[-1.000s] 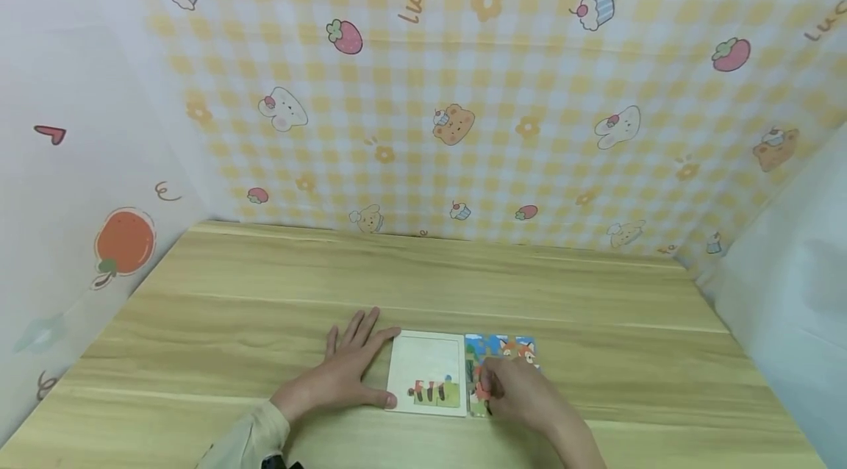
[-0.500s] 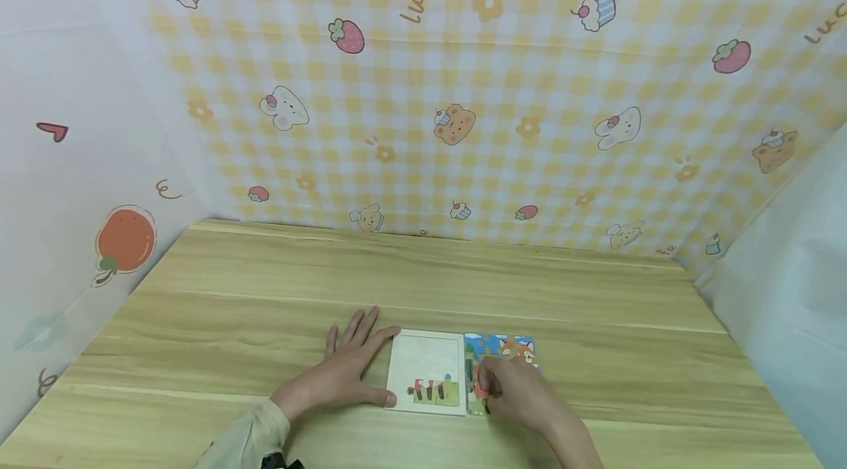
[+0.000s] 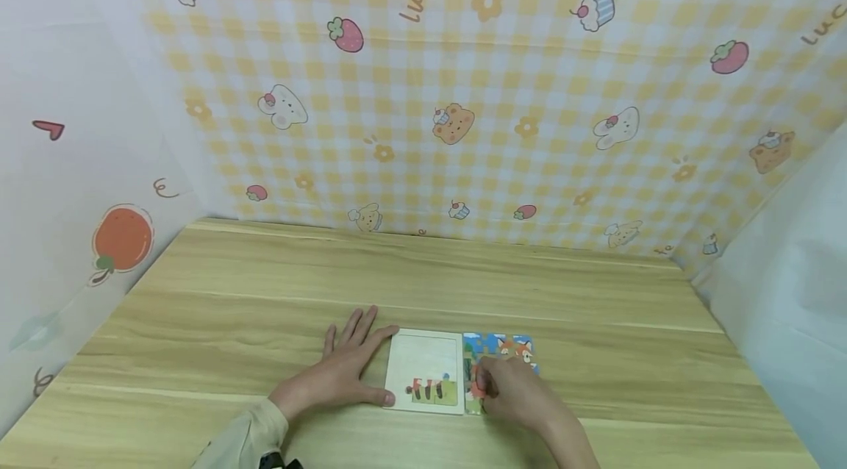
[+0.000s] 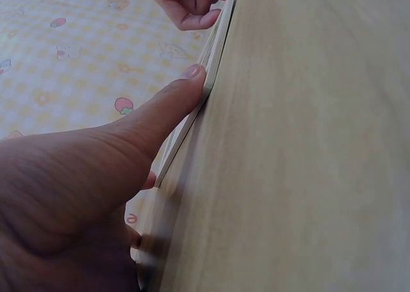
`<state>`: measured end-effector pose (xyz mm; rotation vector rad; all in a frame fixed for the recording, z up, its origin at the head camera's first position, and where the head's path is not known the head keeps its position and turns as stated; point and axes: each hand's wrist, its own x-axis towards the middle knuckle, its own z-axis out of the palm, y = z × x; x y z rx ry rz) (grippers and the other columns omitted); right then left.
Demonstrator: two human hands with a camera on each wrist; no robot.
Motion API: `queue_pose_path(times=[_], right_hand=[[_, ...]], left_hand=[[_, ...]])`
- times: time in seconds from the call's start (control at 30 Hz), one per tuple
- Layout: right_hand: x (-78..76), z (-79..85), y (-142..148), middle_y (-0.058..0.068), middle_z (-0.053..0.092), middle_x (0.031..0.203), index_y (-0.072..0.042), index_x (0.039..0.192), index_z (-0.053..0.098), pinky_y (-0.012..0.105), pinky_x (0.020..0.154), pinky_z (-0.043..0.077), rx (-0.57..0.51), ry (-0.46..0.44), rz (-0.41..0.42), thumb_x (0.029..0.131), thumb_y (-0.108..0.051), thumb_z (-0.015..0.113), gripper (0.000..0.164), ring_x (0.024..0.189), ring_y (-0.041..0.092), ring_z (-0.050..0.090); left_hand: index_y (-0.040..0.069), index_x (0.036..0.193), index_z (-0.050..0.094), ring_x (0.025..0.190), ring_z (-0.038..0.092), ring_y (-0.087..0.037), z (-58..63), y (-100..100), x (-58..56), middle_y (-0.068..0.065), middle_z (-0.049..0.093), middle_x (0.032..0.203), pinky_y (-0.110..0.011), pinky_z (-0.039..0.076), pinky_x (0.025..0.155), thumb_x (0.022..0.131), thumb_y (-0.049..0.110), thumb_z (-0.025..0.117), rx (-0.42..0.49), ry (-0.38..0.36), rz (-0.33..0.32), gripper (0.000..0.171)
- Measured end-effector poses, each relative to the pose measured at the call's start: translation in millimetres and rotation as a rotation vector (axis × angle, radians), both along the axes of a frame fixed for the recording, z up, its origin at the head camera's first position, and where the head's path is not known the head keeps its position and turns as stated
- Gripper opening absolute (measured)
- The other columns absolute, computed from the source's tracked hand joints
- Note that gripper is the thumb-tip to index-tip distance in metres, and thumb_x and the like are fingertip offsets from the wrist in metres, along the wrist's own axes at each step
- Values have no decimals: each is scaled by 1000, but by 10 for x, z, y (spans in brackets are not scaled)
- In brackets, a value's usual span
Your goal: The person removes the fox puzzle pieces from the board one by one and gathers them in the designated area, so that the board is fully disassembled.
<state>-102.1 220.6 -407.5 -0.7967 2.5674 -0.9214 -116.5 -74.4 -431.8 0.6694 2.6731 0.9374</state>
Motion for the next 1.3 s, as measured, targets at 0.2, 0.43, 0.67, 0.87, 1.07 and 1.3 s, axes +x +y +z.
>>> queue_pose_path(times=[0.2, 0.43, 0.67, 0.87, 1.07, 1.3], right_hand=[[-3, 4, -4, -8, 54, 76, -11, 80, 52, 16, 47, 31, 17, 23, 5, 70, 10, 59, 25, 54, -2, 34], [17, 45, -14, -9, 57, 80, -13, 80, 49, 18, 53, 41, 22, 28, 16, 75, 5, 62, 22, 61, -1, 42], [34, 85, -64, -14, 51, 70, -13, 81, 51, 17, 47, 35, -1, 43, 18, 83, 0, 61, 17, 56, -3, 36], [23, 134, -152, -15, 43, 61, -15, 81, 53, 18, 44, 37, -17, 80, 28, 86, -2, 60, 16, 52, -4, 36], [19, 106, -294, -16, 48, 63, -11, 88, 58, 18, 48, 42, -27, 82, 74, 87, -1, 58, 10, 54, -4, 41], [1, 106, -484, -16, 53, 68, -11, 86, 61, 17, 53, 44, 47, 120, 67, 84, -1, 59, 11, 58, -3, 46]], left_hand=[[13, 143, 32, 137, -5, -43, 14, 0, 1, -26, 3, 151, -68, -8, 98, 66, 55, 75, 4, 0, -3, 97], [13, 143, 33, 137, -5, -43, 10, 2, 0, -26, 3, 151, -68, -8, 98, 66, 55, 75, 8, 0, -6, 97], [15, 144, 31, 137, -8, -41, -4, 0, 0, -24, 0, 152, -66, -10, 99, 67, 56, 74, 2, -20, -2, 97], [15, 144, 31, 137, -7, -42, 8, 7, -12, -24, 1, 152, -67, -9, 99, 67, 55, 75, 1, -4, 0, 97], [16, 144, 31, 137, -7, -41, -11, 16, -21, -24, 1, 152, -67, -10, 99, 66, 56, 74, 2, 3, -4, 98], [14, 144, 32, 137, -6, -42, -21, 5, -1, -25, 3, 152, -67, -9, 99, 66, 56, 75, 9, 6, 3, 98]])
